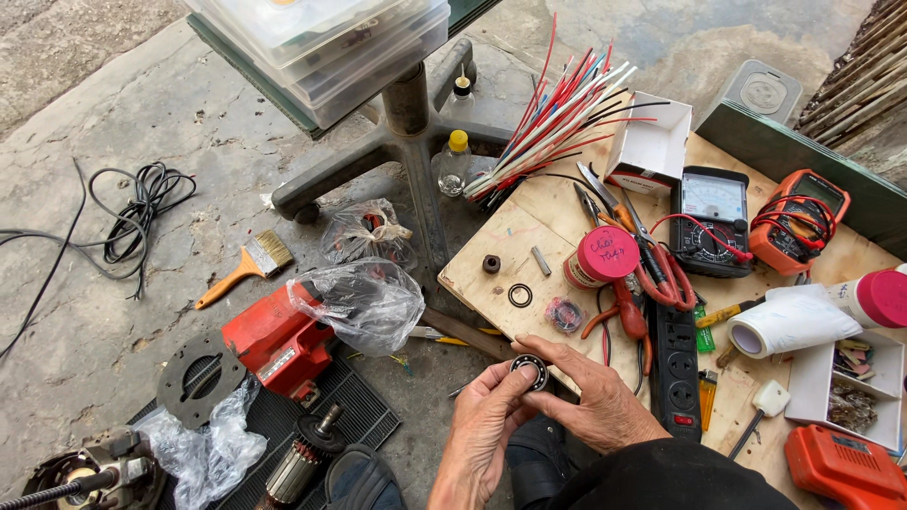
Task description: The person disassembles a red electric motor, removing the housing and rotor. They then handle a small cylindrical bearing, placing it on the workbench among other tools and parts.
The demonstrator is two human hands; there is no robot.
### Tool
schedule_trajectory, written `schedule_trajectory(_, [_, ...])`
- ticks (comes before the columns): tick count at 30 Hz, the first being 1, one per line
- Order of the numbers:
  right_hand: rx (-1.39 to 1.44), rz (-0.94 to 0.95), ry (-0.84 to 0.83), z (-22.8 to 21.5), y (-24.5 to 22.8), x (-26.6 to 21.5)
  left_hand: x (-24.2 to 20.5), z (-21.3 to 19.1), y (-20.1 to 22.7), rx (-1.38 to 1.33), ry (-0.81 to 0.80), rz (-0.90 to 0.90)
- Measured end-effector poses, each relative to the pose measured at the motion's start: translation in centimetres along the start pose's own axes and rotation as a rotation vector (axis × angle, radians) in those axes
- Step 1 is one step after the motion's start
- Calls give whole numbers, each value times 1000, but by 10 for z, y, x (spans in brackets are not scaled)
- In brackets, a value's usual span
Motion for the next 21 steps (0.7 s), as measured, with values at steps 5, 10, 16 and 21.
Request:
schedule_trajectory(5, [21, 53, -19, 3, 0, 1, 0, 1, 0, -17, 2, 1])
schedule_trajectory(10, [25, 77, 91, 1, -6, 2, 0, 6, -3, -176, 78, 37])
schedule_trajectory(16, [-19, 2, 217, -7, -15, 3, 4, 8, 1, -218, 40, 65])
schedule_trajectory(21, [-8, 0, -29, -8, -1, 5, 3, 2, 8, 63, -35, 22])
Point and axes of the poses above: each hand's wrist, its own x-axis towards the middle knuckle, its own z-axis out of the palm, y = z × x, the point moved 8 cm from there along x, towards the middle knuckle, and after that the axes turned 5 degrees about y, right-handed, at the moved point
